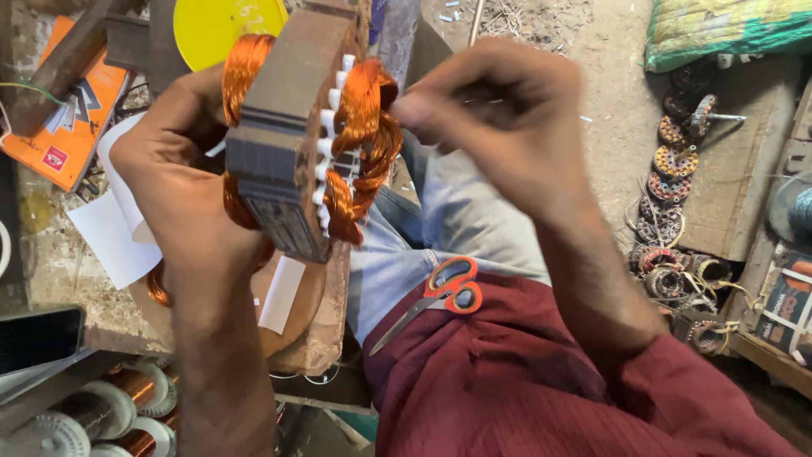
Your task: The person winds copper wire around a laminated metal core, using a screwdriver to adjust the winding and scissors to cut small pieces of white paper for insulation. The person repeatedly wraps the wire, inserts paper spacers, and adjusts the coil on the core.
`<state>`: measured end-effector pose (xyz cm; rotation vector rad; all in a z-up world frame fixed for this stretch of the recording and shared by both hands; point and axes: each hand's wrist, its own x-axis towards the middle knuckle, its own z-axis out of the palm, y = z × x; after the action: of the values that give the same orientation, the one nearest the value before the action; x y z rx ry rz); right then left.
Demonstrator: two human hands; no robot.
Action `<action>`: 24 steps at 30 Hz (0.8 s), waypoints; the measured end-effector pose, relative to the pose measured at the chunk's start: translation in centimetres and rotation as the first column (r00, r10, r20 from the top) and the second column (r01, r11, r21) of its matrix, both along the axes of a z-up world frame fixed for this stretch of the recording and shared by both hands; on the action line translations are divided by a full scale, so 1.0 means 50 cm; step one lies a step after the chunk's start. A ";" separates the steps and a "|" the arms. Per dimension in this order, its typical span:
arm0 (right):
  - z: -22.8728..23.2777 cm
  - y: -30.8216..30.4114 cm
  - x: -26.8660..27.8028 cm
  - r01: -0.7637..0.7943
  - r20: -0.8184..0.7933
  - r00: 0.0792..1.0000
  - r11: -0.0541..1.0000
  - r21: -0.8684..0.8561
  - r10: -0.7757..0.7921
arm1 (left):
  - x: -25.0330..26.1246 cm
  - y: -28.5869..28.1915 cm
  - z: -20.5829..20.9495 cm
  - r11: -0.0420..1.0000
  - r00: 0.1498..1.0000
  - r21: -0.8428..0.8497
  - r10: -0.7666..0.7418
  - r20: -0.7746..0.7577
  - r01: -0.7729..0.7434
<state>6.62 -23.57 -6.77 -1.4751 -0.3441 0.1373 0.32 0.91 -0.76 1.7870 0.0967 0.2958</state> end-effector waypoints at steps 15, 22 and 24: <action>-0.289 -0.021 0.240 0.327 -0.412 0.898 0.864 0.382 -0.157 | -0.081 -0.081 -0.064 0.965 0.999 -0.263 0.001 0.038 0.009; -0.123 -0.021 0.105 0.051 0.329 0.936 0.975 0.215 -0.121 | 0.026 -0.063 -0.037 0.990 0.977 -0.070 0.133 0.165 -0.123; -0.103 -0.016 0.088 0.071 0.425 0.900 0.996 0.060 -0.090 | 0.033 -0.055 -0.041 0.970 0.972 -0.147 0.209 0.103 -0.193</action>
<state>11.02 -24.37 -11.90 -1.4674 -0.6363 -0.2669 1.99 -1.86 -2.83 1.6227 0.2106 0.5280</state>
